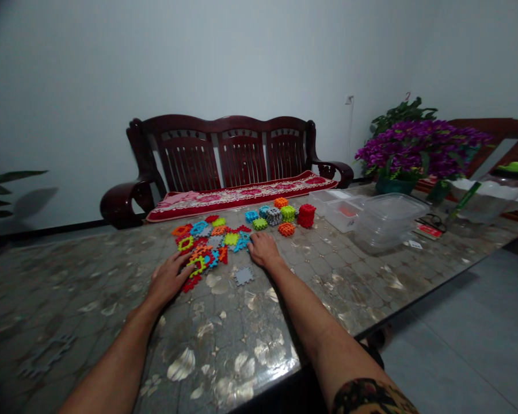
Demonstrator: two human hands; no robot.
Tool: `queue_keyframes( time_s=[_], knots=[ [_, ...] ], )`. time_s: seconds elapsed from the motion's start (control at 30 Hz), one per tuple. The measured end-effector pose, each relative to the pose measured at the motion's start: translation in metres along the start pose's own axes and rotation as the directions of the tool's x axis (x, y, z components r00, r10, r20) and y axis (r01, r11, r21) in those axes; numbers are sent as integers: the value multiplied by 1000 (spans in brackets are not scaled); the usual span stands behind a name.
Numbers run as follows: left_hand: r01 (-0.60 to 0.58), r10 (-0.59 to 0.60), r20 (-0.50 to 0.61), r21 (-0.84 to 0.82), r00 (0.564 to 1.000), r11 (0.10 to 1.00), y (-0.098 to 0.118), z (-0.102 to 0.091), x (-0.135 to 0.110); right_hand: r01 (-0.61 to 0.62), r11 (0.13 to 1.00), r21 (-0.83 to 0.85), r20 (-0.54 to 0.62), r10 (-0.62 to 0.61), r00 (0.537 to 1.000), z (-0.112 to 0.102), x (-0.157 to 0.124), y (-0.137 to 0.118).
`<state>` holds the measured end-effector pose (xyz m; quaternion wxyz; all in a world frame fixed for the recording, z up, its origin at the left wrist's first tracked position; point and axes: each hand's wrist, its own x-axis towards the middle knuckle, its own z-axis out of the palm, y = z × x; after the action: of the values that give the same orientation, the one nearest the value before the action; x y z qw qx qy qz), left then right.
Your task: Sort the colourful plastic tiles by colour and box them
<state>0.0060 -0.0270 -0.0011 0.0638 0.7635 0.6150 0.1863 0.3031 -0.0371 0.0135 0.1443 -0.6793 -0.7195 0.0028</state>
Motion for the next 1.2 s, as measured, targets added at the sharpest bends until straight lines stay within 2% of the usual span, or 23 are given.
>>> queue_keyframes(
  time_s=[0.27,0.6,0.87,1.07,1.2],
  knots=[
    [9,-9,19,3,1000,1000,0,-2,0,0,1000,4,-10,0,1000,0,0,0],
    [-19,19,-12,-33,1000,999,-5,3,1,0,1000,-5,-20,0,1000,2,0,0],
    [-31,28,-33,-107,999,994,-6,2,3,65,998,20,-5,-64,998,-3,-2,2],
    [-44,37,-49,-153,998,987,-8,2,4,70,997,43,-21,-69,997,-3,-3,3],
    [-34,29,-32,-169,999,985,-5,0,3,169,981,93,-20,-168,986,1,-3,6]
  ],
)
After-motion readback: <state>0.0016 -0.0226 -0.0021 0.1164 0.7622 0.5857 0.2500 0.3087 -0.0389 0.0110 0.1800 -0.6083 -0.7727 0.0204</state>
